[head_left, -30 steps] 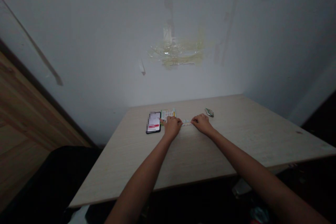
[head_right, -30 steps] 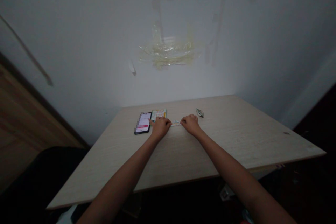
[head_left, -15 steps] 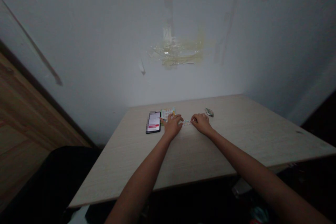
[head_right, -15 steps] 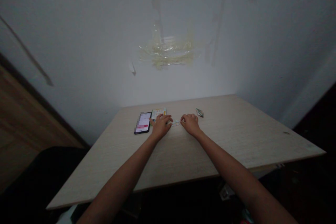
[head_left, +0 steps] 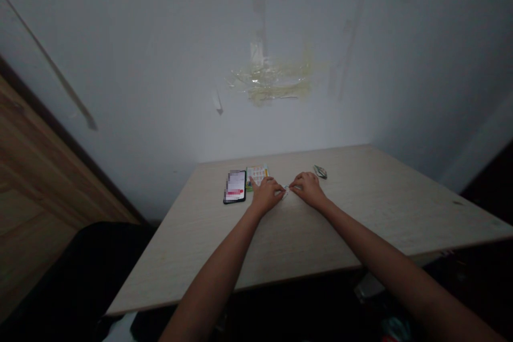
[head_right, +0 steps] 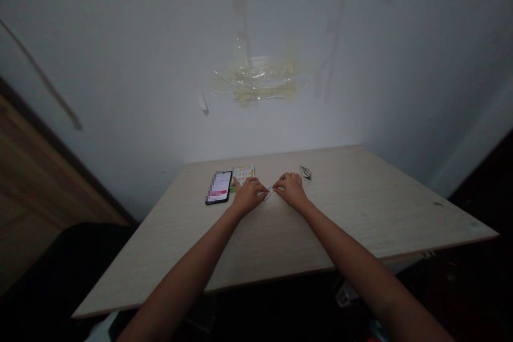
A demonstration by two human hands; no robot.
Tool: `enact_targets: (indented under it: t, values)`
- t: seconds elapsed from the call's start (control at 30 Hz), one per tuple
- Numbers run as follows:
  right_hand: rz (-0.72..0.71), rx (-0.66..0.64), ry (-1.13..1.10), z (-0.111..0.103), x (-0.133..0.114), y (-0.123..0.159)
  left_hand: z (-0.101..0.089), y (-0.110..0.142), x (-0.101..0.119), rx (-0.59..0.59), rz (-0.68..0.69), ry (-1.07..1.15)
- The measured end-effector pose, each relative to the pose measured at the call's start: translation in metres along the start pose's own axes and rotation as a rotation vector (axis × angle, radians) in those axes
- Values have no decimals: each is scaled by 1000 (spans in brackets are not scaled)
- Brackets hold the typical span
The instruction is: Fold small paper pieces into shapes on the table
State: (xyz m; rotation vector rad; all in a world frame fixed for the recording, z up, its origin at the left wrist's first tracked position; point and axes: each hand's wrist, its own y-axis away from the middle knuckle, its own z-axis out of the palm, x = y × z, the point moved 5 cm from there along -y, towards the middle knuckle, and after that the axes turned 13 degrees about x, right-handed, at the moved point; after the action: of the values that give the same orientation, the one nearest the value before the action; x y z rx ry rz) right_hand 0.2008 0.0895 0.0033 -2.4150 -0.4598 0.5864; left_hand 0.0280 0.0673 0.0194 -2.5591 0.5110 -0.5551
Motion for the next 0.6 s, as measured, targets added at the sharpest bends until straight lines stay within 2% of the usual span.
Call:
enact_targets:
  t: [0.33,0.6]
  values:
    - [30,-18,-9,-1,0,1,7,5,-1,-43,10,26]
    - [22,7,-86,0,5,2,-4,9,6,38,42,-65]
